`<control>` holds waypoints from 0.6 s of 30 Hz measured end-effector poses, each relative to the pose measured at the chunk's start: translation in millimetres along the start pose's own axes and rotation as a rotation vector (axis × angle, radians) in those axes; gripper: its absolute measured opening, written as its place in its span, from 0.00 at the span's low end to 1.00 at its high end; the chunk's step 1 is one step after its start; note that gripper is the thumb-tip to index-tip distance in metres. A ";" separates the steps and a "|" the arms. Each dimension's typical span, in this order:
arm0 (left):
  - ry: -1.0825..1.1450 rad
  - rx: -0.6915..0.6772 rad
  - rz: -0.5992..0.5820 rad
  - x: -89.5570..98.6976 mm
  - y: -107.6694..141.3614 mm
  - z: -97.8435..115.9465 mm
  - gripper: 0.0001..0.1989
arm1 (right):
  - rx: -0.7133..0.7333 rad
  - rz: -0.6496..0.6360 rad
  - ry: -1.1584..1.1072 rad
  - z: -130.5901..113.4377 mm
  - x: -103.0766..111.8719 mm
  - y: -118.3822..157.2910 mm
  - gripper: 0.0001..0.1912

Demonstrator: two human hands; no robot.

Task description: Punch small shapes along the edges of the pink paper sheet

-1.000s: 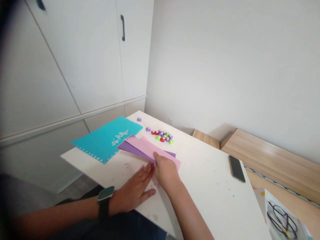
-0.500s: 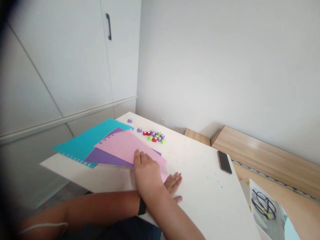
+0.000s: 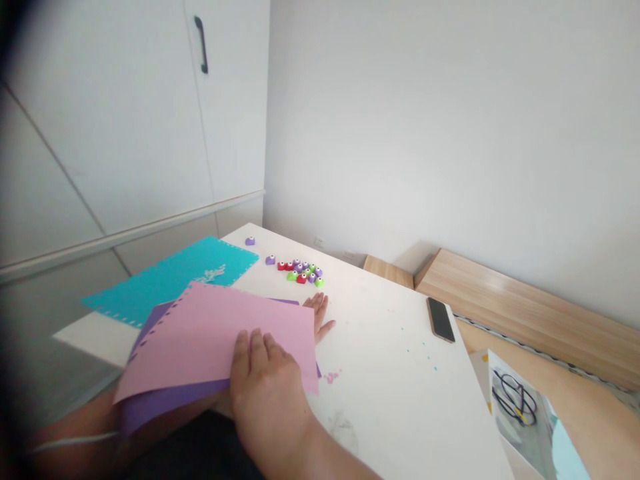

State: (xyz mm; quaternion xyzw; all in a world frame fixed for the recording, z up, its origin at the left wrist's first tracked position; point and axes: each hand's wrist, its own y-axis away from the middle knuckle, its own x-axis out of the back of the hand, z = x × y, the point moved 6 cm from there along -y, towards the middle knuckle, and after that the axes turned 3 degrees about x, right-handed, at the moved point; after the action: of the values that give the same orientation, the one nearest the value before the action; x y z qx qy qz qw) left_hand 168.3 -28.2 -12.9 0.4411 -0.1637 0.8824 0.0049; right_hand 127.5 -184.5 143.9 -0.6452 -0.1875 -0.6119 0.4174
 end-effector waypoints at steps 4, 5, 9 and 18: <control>-0.013 -0.043 -0.115 -21.5 -19.7 26.7 0.36 | -0.062 0.014 -0.004 7.9 8.2 8.2 0.30; -0.012 -0.066 -0.149 -26.8 -19.0 36.5 0.37 | -0.077 0.020 -0.006 9.4 10.6 10.7 0.30; 0.011 -0.196 -0.298 -44.9 -1.8 82.2 0.42 | -0.137 0.054 -0.023 13.9 18.9 18.2 0.30; 0.052 -0.309 -0.365 -20.6 23.7 94.9 0.36 | -0.190 0.232 0.045 27.2 35.7 27.3 0.32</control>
State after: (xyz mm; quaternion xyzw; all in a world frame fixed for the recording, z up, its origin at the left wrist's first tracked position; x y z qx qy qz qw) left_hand 251.0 -75.7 17.2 0.4346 -0.2142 0.8424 0.2360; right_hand 171.7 -189.1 171.9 -0.6852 -0.0436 -0.5888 0.4266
